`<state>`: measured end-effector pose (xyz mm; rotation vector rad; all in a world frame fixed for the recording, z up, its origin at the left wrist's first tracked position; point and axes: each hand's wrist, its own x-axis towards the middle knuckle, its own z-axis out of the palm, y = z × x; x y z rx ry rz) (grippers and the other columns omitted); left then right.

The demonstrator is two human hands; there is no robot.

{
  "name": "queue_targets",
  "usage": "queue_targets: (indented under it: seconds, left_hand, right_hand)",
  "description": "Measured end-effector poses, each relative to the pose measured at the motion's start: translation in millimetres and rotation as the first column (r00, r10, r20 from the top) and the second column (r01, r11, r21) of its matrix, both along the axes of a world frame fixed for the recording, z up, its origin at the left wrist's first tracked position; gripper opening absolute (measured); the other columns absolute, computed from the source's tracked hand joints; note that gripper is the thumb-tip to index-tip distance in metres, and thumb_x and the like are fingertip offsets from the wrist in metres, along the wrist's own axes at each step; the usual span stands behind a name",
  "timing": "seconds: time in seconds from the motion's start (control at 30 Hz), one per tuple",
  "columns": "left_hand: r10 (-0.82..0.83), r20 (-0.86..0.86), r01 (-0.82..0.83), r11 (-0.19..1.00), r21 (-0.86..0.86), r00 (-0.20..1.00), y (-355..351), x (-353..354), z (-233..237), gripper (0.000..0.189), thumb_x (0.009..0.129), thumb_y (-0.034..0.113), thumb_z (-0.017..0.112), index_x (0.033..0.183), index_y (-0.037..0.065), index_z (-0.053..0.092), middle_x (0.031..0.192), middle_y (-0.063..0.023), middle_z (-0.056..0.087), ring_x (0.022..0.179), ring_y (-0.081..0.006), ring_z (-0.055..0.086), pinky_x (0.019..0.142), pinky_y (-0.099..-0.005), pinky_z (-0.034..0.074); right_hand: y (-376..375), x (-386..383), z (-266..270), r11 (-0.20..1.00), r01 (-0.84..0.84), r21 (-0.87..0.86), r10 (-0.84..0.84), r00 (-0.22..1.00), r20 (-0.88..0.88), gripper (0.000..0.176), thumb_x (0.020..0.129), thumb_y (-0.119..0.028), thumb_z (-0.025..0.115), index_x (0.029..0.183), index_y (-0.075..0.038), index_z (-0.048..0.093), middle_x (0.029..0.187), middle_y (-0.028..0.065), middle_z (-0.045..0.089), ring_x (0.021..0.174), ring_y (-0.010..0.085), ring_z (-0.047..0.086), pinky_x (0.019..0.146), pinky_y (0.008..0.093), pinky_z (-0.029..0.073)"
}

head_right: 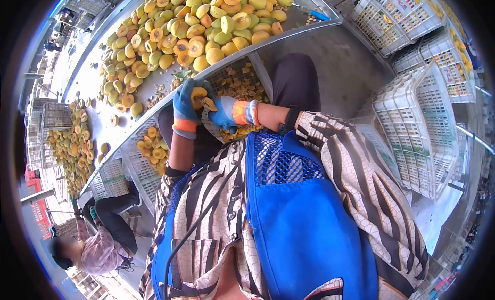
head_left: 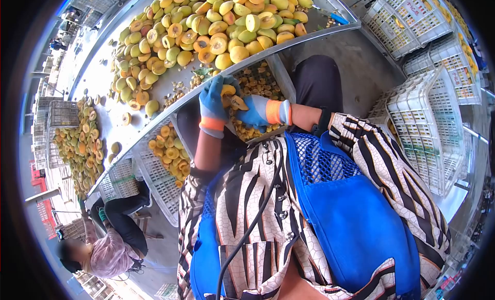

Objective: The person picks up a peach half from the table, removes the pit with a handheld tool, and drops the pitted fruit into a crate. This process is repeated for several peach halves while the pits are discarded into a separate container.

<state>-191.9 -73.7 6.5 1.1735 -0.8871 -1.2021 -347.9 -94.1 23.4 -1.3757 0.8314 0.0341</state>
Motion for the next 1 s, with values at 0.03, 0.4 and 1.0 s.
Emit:
queue_targets:
  seconds: [0.03,0.4,1.0]
  left_hand:
    - [-0.081,-0.109,0.088,0.994,0.060,0.991,0,2,-1,0.033,0.094,0.027,0.049,0.096,-0.003,0.063,0.084,-0.0122,0.067,0.074,-0.0177,0.064,0.070,-0.0296,0.052]
    - [0.177,-0.463,-0.162,0.984,0.072,0.868,-4,-9,-31,0.027,0.091,0.024,0.055,0.092,-0.001,0.061,0.086,-0.0157,0.065,0.072,-0.0257,0.062,0.067,-0.0366,0.052]
    - [0.309,-0.434,-0.346,0.938,-0.007,0.847,-1,-10,-8,0.027,0.093,0.028,0.055,0.092,0.001,0.060,0.086,-0.0135,0.066,0.073,-0.0240,0.063,0.068,-0.0352,0.053]
  right_hand:
    - [0,0,-5,1.000,-0.007,0.006,0.007,1.000,-0.005,0.022,0.087,-0.025,0.051,0.095,-0.006,0.057,0.061,0.0054,0.054,0.044,0.0159,0.052,0.038,0.0310,0.043]
    - [-9,6,-28,0.942,-0.079,-0.327,0.024,0.986,-0.167,0.024,0.086,-0.021,0.051,0.093,0.000,0.060,0.072,0.0200,0.064,0.058,0.0314,0.066,0.047,0.0390,0.052]
    - [-11,-2,-29,0.479,0.053,-0.876,-0.041,0.998,0.038,0.023,0.083,-0.022,0.062,0.094,-0.003,0.055,0.073,0.0212,0.063,0.067,0.0381,0.063,0.060,0.0462,0.050]
